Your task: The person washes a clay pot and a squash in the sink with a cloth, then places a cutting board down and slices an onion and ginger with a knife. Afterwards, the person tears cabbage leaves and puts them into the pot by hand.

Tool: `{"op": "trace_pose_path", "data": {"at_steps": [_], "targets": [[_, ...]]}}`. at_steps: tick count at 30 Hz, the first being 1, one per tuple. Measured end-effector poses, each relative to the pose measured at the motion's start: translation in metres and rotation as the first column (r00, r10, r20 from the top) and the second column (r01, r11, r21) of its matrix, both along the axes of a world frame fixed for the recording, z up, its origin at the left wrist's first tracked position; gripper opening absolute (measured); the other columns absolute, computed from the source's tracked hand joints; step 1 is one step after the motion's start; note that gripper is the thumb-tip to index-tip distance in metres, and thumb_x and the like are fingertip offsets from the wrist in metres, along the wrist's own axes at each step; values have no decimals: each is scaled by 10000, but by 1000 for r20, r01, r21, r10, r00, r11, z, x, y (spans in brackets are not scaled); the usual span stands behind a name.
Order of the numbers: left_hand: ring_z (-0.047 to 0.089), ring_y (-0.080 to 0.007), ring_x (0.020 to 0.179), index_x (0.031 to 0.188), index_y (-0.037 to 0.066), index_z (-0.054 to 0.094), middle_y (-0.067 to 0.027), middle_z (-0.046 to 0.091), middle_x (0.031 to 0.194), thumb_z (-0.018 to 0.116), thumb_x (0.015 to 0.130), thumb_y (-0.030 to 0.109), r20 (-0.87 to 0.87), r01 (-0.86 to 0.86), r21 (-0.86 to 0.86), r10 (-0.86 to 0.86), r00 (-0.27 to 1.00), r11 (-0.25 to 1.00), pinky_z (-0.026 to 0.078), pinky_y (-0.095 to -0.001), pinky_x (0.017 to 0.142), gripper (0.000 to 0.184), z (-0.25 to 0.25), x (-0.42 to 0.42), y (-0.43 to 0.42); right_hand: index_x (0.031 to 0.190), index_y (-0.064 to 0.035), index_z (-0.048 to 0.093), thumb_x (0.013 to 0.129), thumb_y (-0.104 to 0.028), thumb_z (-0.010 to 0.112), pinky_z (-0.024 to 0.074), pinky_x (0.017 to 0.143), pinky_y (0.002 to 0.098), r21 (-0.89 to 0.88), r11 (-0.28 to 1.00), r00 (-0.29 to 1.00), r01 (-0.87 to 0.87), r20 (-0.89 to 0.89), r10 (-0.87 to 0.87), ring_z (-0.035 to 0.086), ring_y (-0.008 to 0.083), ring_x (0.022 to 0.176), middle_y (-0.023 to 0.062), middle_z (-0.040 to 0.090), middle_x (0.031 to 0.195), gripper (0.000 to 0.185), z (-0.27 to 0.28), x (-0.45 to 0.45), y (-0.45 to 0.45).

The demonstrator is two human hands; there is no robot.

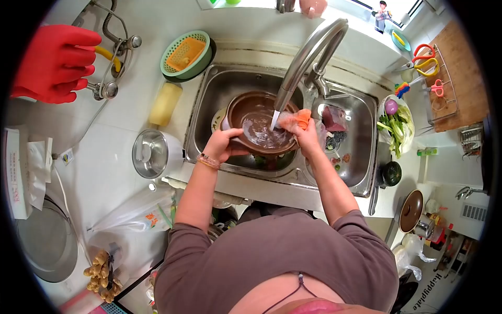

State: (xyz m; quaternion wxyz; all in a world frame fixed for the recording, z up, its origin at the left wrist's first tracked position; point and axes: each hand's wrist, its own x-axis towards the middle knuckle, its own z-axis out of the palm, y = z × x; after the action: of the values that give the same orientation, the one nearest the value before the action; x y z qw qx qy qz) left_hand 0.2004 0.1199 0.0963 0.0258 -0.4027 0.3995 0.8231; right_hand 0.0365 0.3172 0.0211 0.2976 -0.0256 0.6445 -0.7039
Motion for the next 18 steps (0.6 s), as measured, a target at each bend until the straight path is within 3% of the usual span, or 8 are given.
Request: {"op": "trace_pose_path", "data": {"at_steps": [2, 5, 6, 9, 10, 13, 16, 18], "targets": [[666, -327, 889, 1044, 3, 583, -160, 657, 1006, 594, 889, 191, 33, 46, 164, -52, 998, 985, 600, -461, 729, 244, -39, 19, -12, 1180, -10, 373, 759, -6, 592, 500, 826, 343, 234, 970, 986, -62, -134, 95, 586, 206, 1001, 133, 565, 1093, 475, 14, -6, 0], [660, -353, 915, 1155, 32, 556, -158, 642, 1059, 591, 896, 197, -74, 50, 417, -21, 997, 907, 594, -490, 742, 309, -76, 40, 2, 1175, 1, 387, 748, -27, 567, 494, 801, 338, 466, 884, 881, -42, -399, 253, 584, 191, 947, 122, 565, 1073, 464, 26, -11, 12], [669, -333, 889, 1239, 69, 489, -142, 636, 1055, 603, 872, 131, -28, -48, 503, 72, 997, 863, 610, -474, 667, 389, -63, 36, 10, 1203, -16, 382, 774, -27, 561, 496, 741, 298, 442, 897, 811, 0, -525, 259, 581, 163, 892, 107, 564, 1055, 465, 15, -12, 21], [678, -307, 850, 1276, 99, 436, -126, 631, 1047, 596, 837, 46, -25, 3, 27, -3, 1000, 1000, 614, -465, 605, 470, -50, 22, 26, 1204, -48, 391, 786, -17, 568, 480, 620, 249, 156, 987, 937, -40, -336, 92, 578, 129, 794, 97, 562, 1054, 456, 16, 0, 29], [684, -283, 813, 1273, 107, 417, -120, 615, 1080, 578, 803, -19, 0, -10, -46, 10, 1000, 999, 611, -445, 538, 512, -51, 17, 20, 1184, -72, 396, 814, -37, 606, 437, 514, 215, 1, 1000, 979, -1, -205, 1, 566, 104, 706, 79, 582, 1011, 427, -15, 0, 26], [681, -273, 780, 1405, 139, 339, -116, 626, 1062, 570, 777, -35, 38, -64, -345, 83, 996, 936, 615, -427, 529, 691, -20, 14, 17, 1169, -74, 411, 833, -51, 633, 432, 504, 222, -147, 988, 998, -46, 27, 50, 549, 88, 672, 47, 597, 941, 403, -52, 10, 14], [678, -304, 764, 1450, 158, 310, -167, 626, 1118, 552, 768, -37, -36, -49, -681, 34, 999, 731, 605, -408, 587, 750, -1, 22, 15, 1101, -55, 503, 846, -75, 640, 450, 556, 257, -87, 996, 959, -6, 283, 31, 536, 81, 667, 13, 579, 832, 290, -63, 23, -16], [670, -340, 779, 1440, 143, 339, -204, 595, 1184, 548, 768, -30, 63, 87, -941, -82, 995, 328, 578, -403, 649, 726, 18, 28, 13, 1050, -44, 544, 851, -112, 629, 463, 575, 293, -180, 984, 894, 13, 442, 69, 526, 111, 647, 4, 552, 787, 227, -66, 29, -38]]}}
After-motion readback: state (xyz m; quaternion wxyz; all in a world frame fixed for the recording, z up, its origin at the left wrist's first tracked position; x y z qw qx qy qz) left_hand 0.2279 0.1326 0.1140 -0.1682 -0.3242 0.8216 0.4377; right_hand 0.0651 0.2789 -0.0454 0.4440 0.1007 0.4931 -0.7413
